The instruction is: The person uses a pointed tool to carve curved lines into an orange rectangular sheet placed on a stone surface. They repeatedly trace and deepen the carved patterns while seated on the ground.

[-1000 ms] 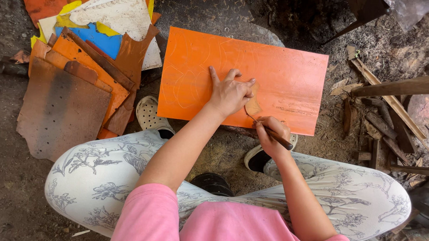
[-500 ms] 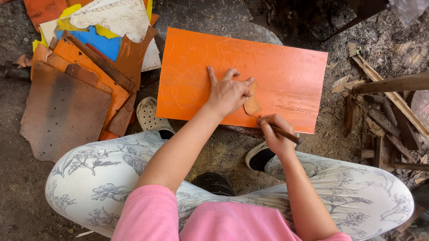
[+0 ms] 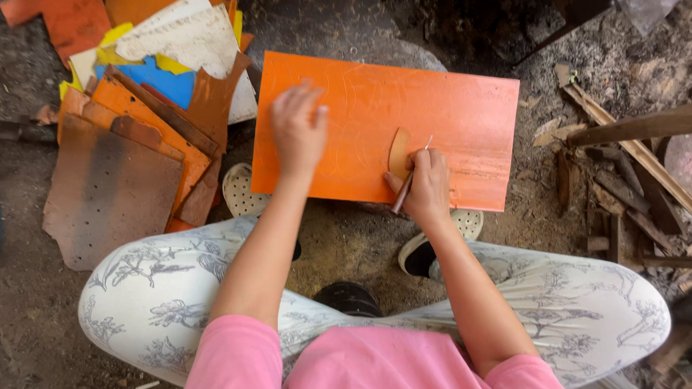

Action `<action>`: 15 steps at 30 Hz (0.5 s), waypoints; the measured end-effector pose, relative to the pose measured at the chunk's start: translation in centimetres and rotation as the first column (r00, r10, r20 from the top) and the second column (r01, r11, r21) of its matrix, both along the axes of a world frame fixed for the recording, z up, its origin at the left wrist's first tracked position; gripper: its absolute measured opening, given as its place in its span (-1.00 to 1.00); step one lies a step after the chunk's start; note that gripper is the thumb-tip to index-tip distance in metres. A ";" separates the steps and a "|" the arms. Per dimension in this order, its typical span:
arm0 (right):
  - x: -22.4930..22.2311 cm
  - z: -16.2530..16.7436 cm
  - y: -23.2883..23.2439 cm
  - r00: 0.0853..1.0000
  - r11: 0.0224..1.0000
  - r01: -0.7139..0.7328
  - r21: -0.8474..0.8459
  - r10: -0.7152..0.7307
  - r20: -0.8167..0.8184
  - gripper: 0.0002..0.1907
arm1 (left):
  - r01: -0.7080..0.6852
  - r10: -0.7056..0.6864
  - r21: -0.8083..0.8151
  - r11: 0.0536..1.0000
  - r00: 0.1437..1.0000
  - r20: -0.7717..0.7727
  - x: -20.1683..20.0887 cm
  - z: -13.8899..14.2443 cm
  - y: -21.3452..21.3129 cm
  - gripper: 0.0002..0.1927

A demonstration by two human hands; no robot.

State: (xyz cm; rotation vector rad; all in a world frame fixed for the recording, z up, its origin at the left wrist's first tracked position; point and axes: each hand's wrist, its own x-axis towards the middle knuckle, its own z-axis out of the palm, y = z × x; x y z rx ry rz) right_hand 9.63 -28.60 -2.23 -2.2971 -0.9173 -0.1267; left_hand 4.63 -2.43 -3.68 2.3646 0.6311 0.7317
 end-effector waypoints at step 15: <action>6.0 4.4 -5.7 0.972 0.981 -0.167 -0.096 0.180 0.154 -0.78 | -0.341 0.220 -0.564 0.752 0.937 -0.272 -4.4 -2.1 8.0 -0.58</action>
